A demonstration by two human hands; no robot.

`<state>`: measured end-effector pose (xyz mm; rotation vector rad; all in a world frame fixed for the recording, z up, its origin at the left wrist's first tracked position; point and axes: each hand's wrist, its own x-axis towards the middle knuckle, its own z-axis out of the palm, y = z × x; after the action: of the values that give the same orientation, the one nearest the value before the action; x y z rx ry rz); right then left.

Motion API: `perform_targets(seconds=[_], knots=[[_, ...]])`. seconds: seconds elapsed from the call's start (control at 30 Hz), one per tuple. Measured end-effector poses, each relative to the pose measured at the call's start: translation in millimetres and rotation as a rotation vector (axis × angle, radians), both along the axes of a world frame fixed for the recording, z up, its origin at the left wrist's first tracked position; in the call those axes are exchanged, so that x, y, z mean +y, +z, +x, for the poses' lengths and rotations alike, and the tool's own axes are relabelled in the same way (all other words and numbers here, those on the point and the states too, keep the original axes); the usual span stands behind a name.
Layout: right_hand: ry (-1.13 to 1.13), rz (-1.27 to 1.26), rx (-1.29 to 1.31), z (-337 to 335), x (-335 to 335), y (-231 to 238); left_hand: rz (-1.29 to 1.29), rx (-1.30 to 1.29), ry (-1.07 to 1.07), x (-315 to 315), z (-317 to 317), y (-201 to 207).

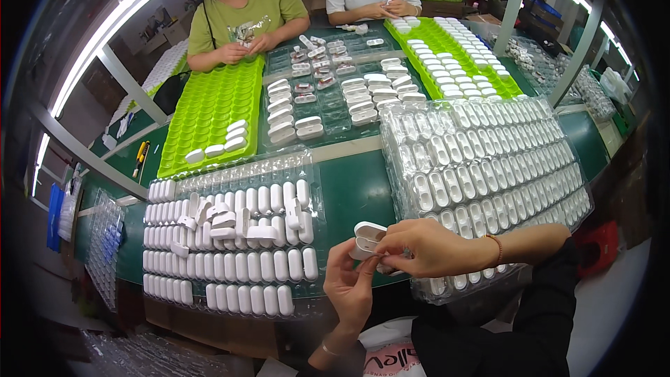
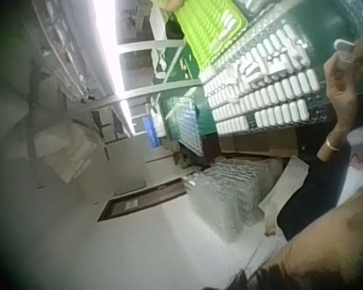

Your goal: The person assembles white wireless earbuds by placing small components into the charging case. They open the case, insert the earbuds, and close the lid, repeating this process for multiple units on a factory assembly line.

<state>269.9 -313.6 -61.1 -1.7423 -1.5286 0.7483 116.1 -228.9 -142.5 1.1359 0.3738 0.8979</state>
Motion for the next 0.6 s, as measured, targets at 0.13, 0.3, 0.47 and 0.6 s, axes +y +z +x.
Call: perform_targets(seconds=[0.13, 0.3, 0.47, 0.6], knots=[[0.027, -0.071, -0.046, 5, 10, 3, 0.109, 0.052, 0.021, 3, 0, -8], [0.045, -0.182, -0.048, 12, 14, 7, 0.878, 0.347, 0.265, 8, -7, -5], [0.065, -0.15, -0.105, 14, 17, -4, 1.06, 0.435, 0.344, 10, -5, -2], [0.084, -0.055, -0.174, 13, 14, -14, 1.09, 0.51, 0.394, 8, 0, -2]])
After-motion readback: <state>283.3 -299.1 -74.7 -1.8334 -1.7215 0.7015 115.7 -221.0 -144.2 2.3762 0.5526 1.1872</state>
